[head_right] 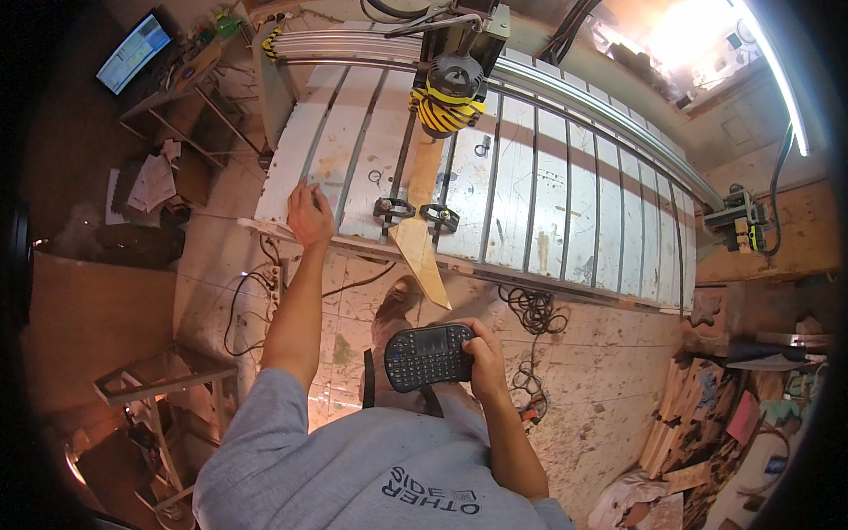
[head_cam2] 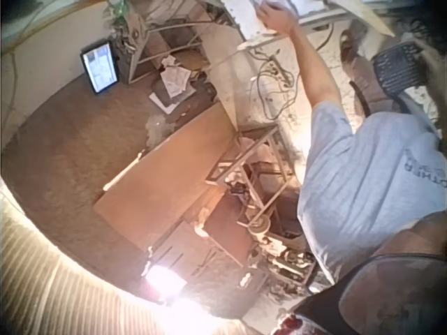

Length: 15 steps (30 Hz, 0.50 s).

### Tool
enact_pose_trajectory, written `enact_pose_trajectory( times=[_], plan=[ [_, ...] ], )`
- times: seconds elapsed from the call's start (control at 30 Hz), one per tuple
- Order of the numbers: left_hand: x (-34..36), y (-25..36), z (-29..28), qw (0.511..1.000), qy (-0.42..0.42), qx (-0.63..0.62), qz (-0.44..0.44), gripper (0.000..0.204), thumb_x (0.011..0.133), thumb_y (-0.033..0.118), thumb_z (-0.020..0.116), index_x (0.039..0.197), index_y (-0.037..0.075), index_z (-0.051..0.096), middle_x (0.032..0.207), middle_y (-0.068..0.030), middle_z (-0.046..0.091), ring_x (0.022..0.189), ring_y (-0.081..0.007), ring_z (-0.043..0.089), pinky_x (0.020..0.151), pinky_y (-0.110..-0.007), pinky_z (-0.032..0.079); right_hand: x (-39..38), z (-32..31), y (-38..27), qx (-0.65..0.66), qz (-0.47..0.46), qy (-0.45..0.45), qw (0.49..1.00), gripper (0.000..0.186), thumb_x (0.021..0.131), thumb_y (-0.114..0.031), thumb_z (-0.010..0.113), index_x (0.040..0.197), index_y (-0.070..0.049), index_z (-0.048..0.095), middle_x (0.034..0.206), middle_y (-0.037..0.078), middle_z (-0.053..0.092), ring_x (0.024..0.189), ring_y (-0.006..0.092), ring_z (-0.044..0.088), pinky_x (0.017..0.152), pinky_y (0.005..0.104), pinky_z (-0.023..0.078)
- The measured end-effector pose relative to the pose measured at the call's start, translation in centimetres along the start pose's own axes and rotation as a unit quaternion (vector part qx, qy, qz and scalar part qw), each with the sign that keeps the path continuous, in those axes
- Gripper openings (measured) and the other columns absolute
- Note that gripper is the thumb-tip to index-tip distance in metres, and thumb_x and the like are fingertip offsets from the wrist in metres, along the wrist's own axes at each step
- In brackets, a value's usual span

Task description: The person positions and secures a wooden instrument part onto a CNC machine bed using clamps, then operates a small wireless keyboard to control the machine software on a nearby monitor.

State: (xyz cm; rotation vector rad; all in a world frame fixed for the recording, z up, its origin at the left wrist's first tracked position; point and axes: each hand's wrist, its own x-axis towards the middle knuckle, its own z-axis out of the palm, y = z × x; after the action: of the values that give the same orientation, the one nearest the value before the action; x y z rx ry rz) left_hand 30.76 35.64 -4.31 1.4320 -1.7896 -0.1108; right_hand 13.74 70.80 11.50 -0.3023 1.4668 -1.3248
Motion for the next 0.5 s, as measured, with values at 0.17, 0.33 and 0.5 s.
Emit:
enact_pose_trajectory(
  times=[0.17,0.33,0.5],
  plan=[
    [-0.12,-0.20,0.27,1.000,0.000,0.001,-0.005,0.016,0.096,0.016,0.061,0.106,0.009,0.070,0.131,-0.0094,0.065,0.116,-0.0327,0.061,0.093,-0.044,0.054,-0.23,-0.78,0.26,-0.018,-0.005,0.006,1.000,0.045,0.077,-0.012,0.045,0.114,0.006,0.063,0.094,0.009,0.067,0.078,0.0142,0.064,0.069,0.0262,0.054],
    [-0.11,-0.30,0.23,1.000,-0.006,0.000,-0.011,0.017,0.096,0.017,0.060,0.107,0.009,0.071,0.133,-0.0087,0.064,0.116,-0.0320,0.060,0.094,-0.044,0.054,-0.39,-0.36,-0.37,-0.012,-0.006,0.011,1.000,0.045,0.077,-0.012,0.045,0.113,0.006,0.062,0.095,0.009,0.066,0.080,0.0145,0.064,0.072,0.0260,0.053],
    [-0.06,-0.22,0.18,1.000,-0.011,0.007,-0.014,0.017,0.096,0.016,0.060,0.107,0.009,0.071,0.132,-0.0085,0.065,0.117,-0.0318,0.060,0.094,-0.044,0.053,-0.15,-0.73,0.09,-0.011,-0.012,-0.001,1.000,0.042,0.078,-0.012,0.045,0.110,0.004,0.065,0.097,0.009,0.069,0.084,0.0139,0.064,0.076,0.0267,0.053]
  ],
)
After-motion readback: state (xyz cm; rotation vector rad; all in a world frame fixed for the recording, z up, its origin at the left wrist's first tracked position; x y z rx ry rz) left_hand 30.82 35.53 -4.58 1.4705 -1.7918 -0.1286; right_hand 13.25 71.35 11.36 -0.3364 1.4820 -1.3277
